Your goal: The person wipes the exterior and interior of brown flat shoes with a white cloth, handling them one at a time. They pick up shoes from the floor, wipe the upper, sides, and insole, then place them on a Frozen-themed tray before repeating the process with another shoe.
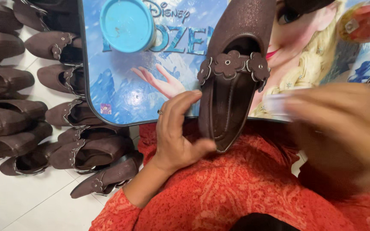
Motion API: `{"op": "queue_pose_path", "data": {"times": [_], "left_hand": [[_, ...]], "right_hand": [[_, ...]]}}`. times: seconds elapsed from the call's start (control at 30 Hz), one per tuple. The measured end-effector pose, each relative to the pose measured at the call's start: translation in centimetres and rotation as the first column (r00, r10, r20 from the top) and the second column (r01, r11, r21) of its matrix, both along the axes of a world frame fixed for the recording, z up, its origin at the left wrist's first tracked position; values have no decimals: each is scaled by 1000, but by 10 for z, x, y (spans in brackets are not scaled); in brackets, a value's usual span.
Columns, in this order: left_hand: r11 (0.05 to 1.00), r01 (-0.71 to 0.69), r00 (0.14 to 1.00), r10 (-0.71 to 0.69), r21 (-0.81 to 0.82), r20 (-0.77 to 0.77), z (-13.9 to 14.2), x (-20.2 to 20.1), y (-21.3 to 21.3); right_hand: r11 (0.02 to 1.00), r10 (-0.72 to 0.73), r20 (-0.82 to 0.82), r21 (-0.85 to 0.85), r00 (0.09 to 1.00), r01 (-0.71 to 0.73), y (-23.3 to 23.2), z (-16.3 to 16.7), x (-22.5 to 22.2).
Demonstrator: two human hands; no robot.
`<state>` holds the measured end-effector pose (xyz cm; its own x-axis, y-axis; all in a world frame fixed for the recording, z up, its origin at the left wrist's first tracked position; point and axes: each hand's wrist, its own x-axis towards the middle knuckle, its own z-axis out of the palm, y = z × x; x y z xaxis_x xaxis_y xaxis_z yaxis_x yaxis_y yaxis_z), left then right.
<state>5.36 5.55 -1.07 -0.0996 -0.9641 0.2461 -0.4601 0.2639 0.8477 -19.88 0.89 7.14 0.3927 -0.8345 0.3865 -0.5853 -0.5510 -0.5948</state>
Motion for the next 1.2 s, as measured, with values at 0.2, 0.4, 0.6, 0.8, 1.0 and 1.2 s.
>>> {"op": "queue_pose_path", "data": {"times": [0.2,0.4,0.6,0.8,1.0,1.2], "left_hand": [[978,73,980,-34,-194,197,-12,-6,3],[982,49,976,-8,-183,217,-16,-5,4],[983,41,980,-5,-181,198,-20,-3,0],[981,33,983,3,-193,186,-23,-4,2],[986,55,991,-34,-156,133,-28,-1,3],[987,58,989,-37,-147,142,-30,-2,6]], "right_hand": [[973,150,-397,-102,905,-206,-35,-12,45],[981,72,-562,-111,824,-161,-40,-15,64],[956,264,-500,24,825,-292,-39,-15,56],[991,15,-548,-101,836,-84,-34,-29,60],[946,321,-402,86,858,-314,-35,-18,59],[981,98,-484,-100,869,-166,-38,-28,73]]}}
